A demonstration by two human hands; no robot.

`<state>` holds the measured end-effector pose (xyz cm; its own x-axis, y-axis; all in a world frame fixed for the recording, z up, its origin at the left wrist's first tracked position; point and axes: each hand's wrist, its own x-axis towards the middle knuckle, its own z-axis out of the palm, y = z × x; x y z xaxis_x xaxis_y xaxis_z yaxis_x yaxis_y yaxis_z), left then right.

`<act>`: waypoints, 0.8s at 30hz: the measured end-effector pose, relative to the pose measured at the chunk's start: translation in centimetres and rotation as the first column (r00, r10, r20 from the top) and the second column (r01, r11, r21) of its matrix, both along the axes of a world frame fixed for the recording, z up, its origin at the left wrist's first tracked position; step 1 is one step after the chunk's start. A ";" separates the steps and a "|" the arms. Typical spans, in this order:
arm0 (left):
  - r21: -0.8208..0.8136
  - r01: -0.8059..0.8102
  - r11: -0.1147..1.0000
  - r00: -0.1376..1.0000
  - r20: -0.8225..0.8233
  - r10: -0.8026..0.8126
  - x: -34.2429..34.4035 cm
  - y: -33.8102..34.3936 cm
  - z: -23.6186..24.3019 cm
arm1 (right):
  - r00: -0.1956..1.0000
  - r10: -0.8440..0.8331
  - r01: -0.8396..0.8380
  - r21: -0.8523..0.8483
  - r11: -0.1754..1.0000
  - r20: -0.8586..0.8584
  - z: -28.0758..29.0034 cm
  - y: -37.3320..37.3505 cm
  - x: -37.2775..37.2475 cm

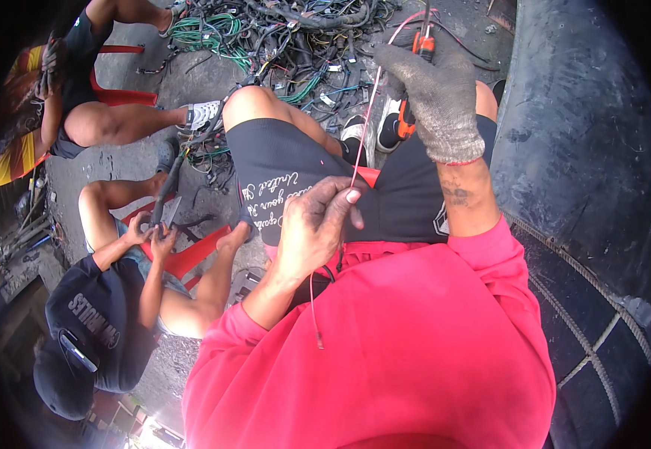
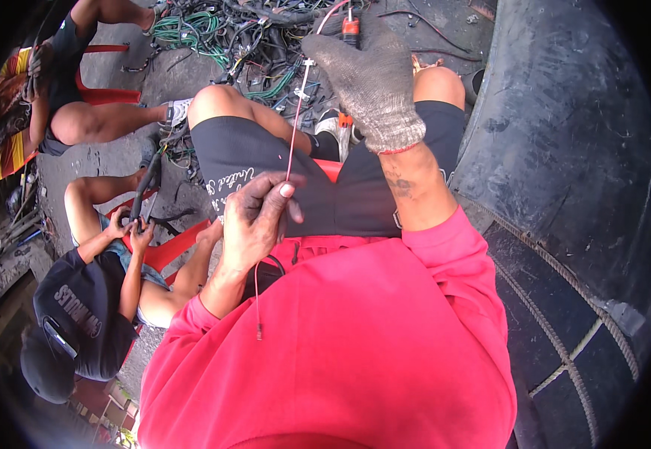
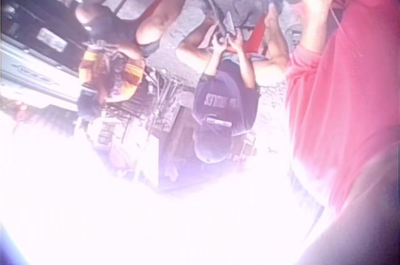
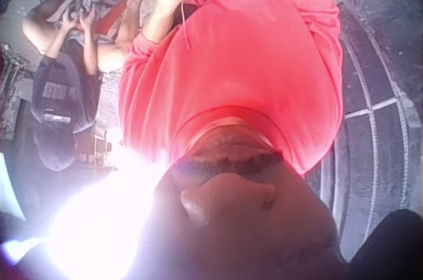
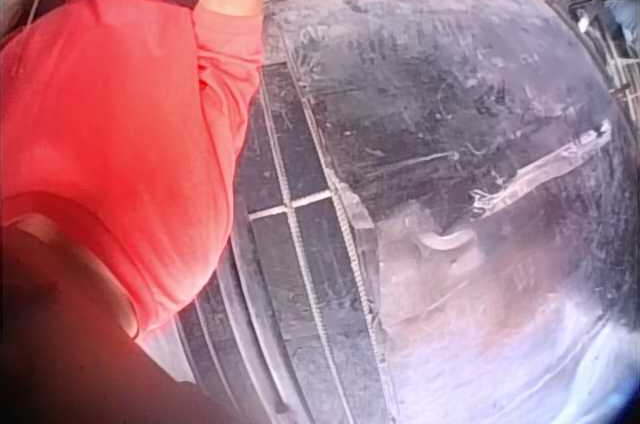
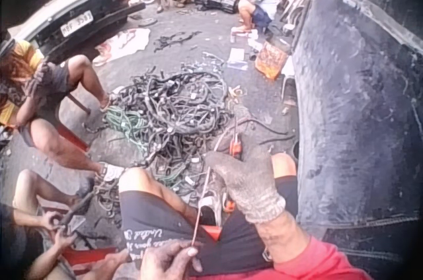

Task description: Stripping insulation from electrical wires using a hand tool.

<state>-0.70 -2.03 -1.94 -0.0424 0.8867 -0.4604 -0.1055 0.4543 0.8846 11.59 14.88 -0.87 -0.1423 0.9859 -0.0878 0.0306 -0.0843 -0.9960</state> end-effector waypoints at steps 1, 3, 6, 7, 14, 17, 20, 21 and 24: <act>0.025 0.033 0.999 0.998 -0.054 -0.031 -0.2 -0.1 0.5 | 1.000 -0.013 0.013 0.011 1.000 -0.005 0.3 0.1 -0.1; 0.048 0.066 0.997 0.992 -0.109 -0.061 -0.2 -0.2 0.5 | 1.000 -0.025 0.026 0.021 0.999 -0.011 0.2 0.3 0.0; 0.323 0.024 0.946 0.996 -0.084 0.003 -0.1 -0.5 0.1 | 0.999 0.052 -0.052 0.050 0.997 -0.011 -1.7 1.1 0.3; 0.421 0.026 0.907 0.988 -0.151 0.042 -0.2 -0.3 0.3 | 0.999 0.015 -0.016 -0.020 1.000 -0.040 -2.4 1.2 0.0; 0.683 0.041 0.729 0.941 -0.272 0.202 -0.5 -0.2 1.0 | 0.957 -0.030 -0.090 -0.392 0.916 -0.288 -2.4 -0.6 -1.2; 0.343 -0.057 0.938 0.987 -0.120 0.104 -0.6 -0.2 1.4 | 0.990 0.077 -0.092 -0.123 0.988 -0.120 -0.7 -0.2 -0.8; 0.209 -0.207 0.956 0.970 0.173 0.172 -0.6 1.0 0.6 | 0.835 0.056 -0.410 0.552 0.726 0.547 0.1 0.0 0.3; 0.176 -0.194 0.965 0.949 0.282 0.140 -1.1 1.1 0.7 | 0.834 0.054 -0.410 0.552 0.727 0.549 0.5 -0.2 0.1; 0.093 -0.201 0.975 0.957 0.229 0.176 -1.4 2.1 1.5 | 0.994 0.106 -0.109 0.080 0.991 0.037 1.3 -0.8 -0.7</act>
